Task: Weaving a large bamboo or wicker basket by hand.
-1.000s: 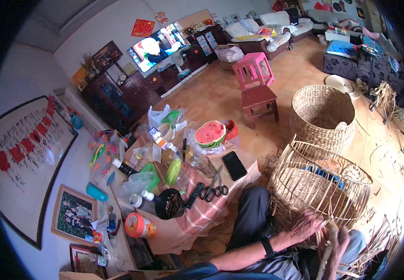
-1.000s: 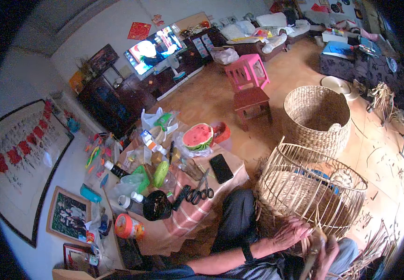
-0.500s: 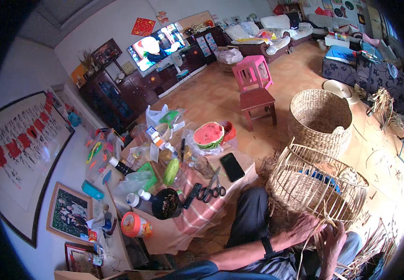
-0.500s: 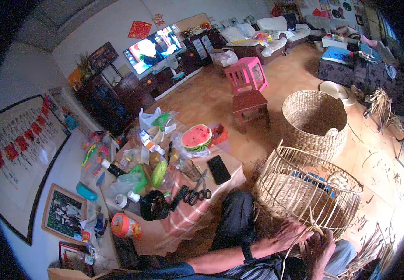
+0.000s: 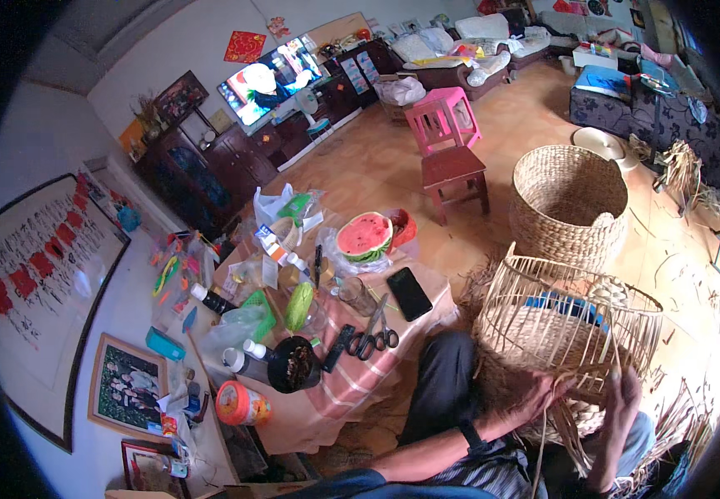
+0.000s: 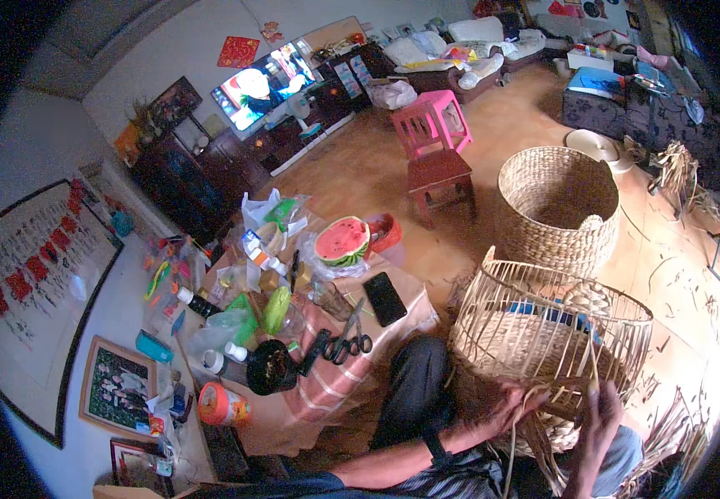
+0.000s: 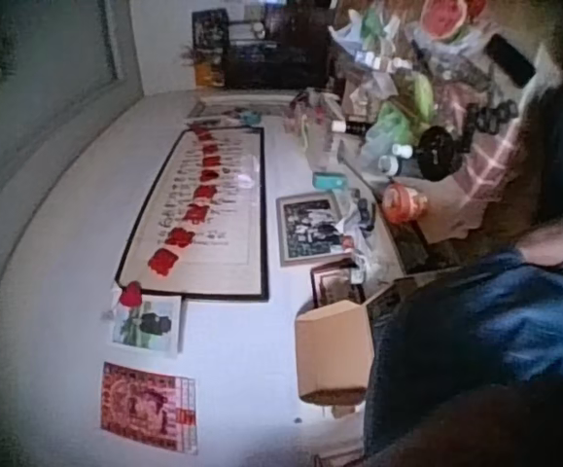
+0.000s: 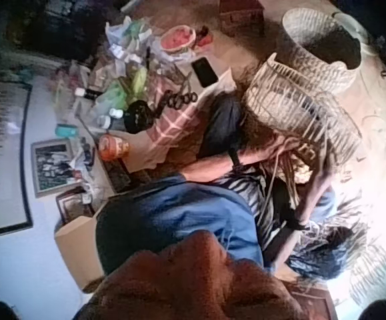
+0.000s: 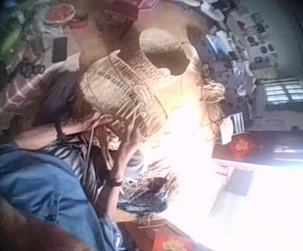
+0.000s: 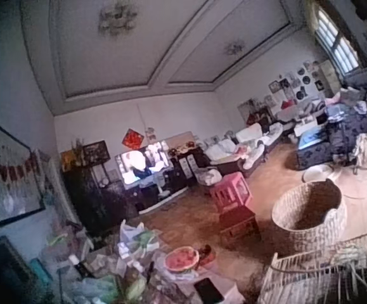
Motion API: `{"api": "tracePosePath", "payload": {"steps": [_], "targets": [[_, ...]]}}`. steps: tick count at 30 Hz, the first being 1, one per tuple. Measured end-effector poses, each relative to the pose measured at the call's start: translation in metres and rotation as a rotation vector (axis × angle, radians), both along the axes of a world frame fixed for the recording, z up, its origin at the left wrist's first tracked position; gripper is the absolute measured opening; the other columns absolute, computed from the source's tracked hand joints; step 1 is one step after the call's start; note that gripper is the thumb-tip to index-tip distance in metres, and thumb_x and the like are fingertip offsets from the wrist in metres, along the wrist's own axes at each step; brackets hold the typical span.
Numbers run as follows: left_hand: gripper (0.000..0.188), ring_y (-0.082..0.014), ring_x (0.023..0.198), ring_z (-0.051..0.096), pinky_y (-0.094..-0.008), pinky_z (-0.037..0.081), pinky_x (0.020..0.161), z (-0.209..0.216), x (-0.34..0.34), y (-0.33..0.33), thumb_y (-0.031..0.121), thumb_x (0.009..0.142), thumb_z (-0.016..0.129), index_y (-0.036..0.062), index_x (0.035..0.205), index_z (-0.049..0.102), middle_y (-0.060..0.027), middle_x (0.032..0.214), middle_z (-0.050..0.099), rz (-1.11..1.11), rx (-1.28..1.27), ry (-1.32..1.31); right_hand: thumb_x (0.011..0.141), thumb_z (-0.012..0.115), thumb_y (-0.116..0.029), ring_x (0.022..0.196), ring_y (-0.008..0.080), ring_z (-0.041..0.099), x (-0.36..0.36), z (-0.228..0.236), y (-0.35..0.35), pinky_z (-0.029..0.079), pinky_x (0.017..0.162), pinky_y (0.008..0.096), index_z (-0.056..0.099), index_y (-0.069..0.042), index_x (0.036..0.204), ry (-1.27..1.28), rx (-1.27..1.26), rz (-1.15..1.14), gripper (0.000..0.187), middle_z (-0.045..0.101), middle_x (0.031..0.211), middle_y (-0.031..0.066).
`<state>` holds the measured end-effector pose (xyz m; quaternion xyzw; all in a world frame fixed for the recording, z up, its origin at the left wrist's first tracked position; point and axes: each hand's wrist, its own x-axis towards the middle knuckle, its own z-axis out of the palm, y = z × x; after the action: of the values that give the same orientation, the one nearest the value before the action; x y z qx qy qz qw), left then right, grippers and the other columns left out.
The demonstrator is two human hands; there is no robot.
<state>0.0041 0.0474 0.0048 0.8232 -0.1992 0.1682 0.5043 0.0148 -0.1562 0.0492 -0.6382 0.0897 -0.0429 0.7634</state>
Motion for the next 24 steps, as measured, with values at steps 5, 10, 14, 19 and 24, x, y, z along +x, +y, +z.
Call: {"api": "tracePosePath", "payload": {"steps": [5, 10, 14, 19, 24], "targets": [[0.026, -0.0248, 0.047, 0.047, -0.0398, 0.036, 0.048, -0.031, 0.014, 0.019, 0.029, 0.103, 0.061, 0.0099, 0.101, 0.078, -0.0075, 0.053, 0.045, 0.131, 0.591, -0.081, 0.106, 0.060, -0.029, 0.070, 0.0049, 0.050, 0.034, -0.017, -0.002, 0.042, 0.066, 0.0226, 0.071, -0.006, 0.106, 0.032, 0.270, 0.001, 0.024, 0.059, 0.079, -0.0057], [0.046, -0.0277, 0.045, 0.047, -0.0422, 0.036, 0.048, -0.063, 0.022, 0.011, 0.037, 0.101, 0.064, 0.0101, 0.064, 0.065, -0.0097, 0.050, 0.043, 0.411, 0.741, -0.748, 0.104, 0.060, -0.027, 0.063, 0.0079, 0.053, -0.024, -0.046, -0.012, 0.040, 0.054, 0.0251, 0.070, -0.004, 0.111, 0.257, -0.109, 0.032, 0.026, 0.061, 0.077, -0.0046], [0.035, -0.0277, 0.053, 0.052, -0.0408, 0.040, 0.053, -0.059, 0.016, 0.013, 0.031, 0.106, 0.051, 0.0022, 0.117, 0.067, -0.0129, 0.064, 0.052, 0.000, 0.761, 0.168, 0.103, 0.064, -0.026, 0.053, 0.0059, 0.045, -0.069, -0.062, -0.007, 0.036, 0.048, 0.0273, 0.062, -0.009, 0.088, 0.326, -0.129, 0.312, 0.023, 0.051, 0.062, -0.0057], [0.040, -0.0337, 0.061, 0.055, -0.0459, 0.042, 0.059, -0.007, 0.002, 0.022, 0.036, 0.100, 0.063, 0.0042, 0.076, 0.061, -0.0154, 0.066, 0.055, -0.031, 0.461, 0.127, 0.106, 0.059, -0.029, 0.053, 0.0059, 0.045, -0.074, -0.058, -0.016, 0.035, 0.049, 0.0255, 0.058, -0.011, 0.083, 0.342, -0.134, 0.204, 0.030, 0.051, 0.064, -0.0055], [0.026, -0.0301, 0.096, 0.064, -0.0441, 0.049, 0.082, 0.047, -0.019, 0.032, 0.026, 0.101, 0.063, 0.0023, 0.098, 0.073, -0.0103, 0.093, 0.068, 0.085, 0.236, 0.050, 0.104, 0.059, -0.023, 0.056, 0.0222, 0.049, -0.088, -0.047, -0.026, 0.047, 0.060, 0.0300, 0.068, 0.002, 0.116, -0.661, -0.666, -0.301, 0.029, 0.054, 0.064, 0.0000]]}}
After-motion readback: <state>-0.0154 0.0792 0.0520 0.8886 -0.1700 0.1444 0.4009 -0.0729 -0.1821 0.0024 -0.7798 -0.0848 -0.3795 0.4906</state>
